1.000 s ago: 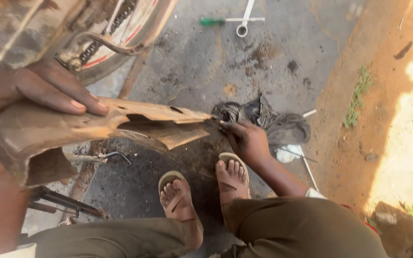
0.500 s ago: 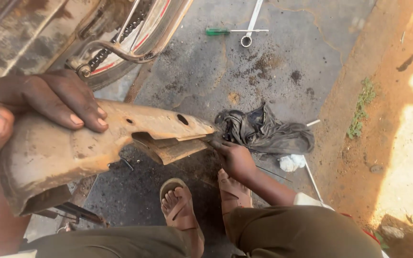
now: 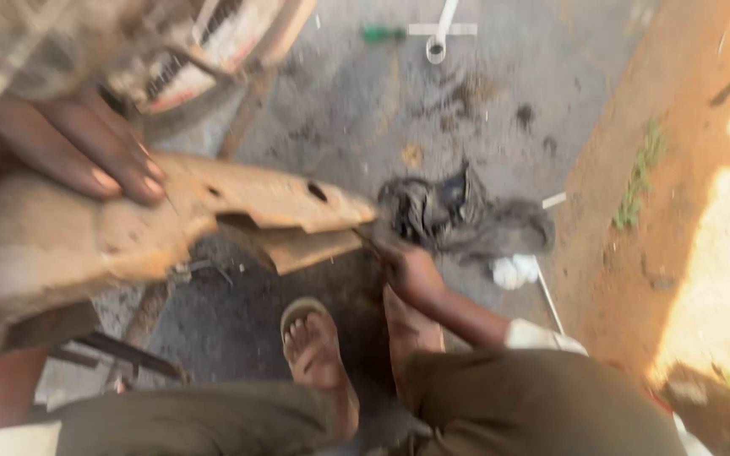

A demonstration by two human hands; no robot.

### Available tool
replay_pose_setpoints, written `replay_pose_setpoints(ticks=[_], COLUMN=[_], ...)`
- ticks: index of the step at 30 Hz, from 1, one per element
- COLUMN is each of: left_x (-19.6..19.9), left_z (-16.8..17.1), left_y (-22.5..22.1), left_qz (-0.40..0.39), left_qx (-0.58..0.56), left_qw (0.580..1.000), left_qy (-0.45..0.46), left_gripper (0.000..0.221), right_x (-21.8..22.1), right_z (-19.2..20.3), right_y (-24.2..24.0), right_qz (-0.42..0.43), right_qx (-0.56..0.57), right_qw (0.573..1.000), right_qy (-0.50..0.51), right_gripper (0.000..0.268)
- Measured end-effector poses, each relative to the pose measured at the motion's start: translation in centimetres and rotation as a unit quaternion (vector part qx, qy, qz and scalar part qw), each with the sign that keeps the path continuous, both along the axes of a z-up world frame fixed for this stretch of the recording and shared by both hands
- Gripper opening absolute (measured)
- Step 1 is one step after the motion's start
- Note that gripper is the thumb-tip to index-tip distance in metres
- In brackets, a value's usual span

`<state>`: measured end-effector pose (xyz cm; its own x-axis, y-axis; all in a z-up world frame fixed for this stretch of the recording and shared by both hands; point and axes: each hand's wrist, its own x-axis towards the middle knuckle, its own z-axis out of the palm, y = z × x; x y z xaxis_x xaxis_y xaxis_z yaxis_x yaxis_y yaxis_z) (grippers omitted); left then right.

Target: Cleaning a motorcycle chain guard or cover using a thin rod and a cloth.

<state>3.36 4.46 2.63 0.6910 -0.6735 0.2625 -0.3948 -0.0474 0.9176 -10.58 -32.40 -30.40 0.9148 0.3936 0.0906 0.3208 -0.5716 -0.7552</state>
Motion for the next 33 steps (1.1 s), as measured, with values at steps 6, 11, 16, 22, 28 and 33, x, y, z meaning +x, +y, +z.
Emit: replay_pose_setpoints(ticks=[6, 11, 16, 22, 28, 33], left_x=[-0.5, 2.8, 2.4, 0.3, -0.6, -2.2], left_z=[-4.7, -3.6, -3.4, -2.5, -2.5, -3.7], left_y=[2.8, 4.0, 4.4, 3.4, 3.4, 2.4], left_qz=[0.013, -0.118, -0.192, -0.163, -0.087, 0.041], left_qx=[-0.055, 0.005, 0.044, 0.004, 0.016, -0.033], left_qw=[0.998, 0.992, 0.98, 0.986, 0.995, 0.998], left_qy=[-0.007, -0.05, -0.032, -0.026, -0.044, -0.046], left_gripper=[0.017, 0.018, 0.021, 0.032, 0.044, 0.038], right_x=[4.0, 2.7, 1.0, 1.9, 2.2, 2.4], right_z=[7.5, 2.0, 4.5, 7.9, 7.3, 13.2], right_y=[0.8, 2.1, 3.0, 3.7, 3.4, 4.1], right_qz=[-0.066, -0.117, 0.002, -0.122, -0.005, 0.018], right_qx=[0.105, 0.242, 0.355, 0.26, 0.297, 0.387], right_qw=[0.957, 0.849, 0.845, 0.829, 0.902, 0.818], right_qy=[0.264, 0.455, 0.4, 0.48, 0.313, 0.424], right_gripper=[0.036, 0.012, 0.009, 0.017, 0.014, 0.014])
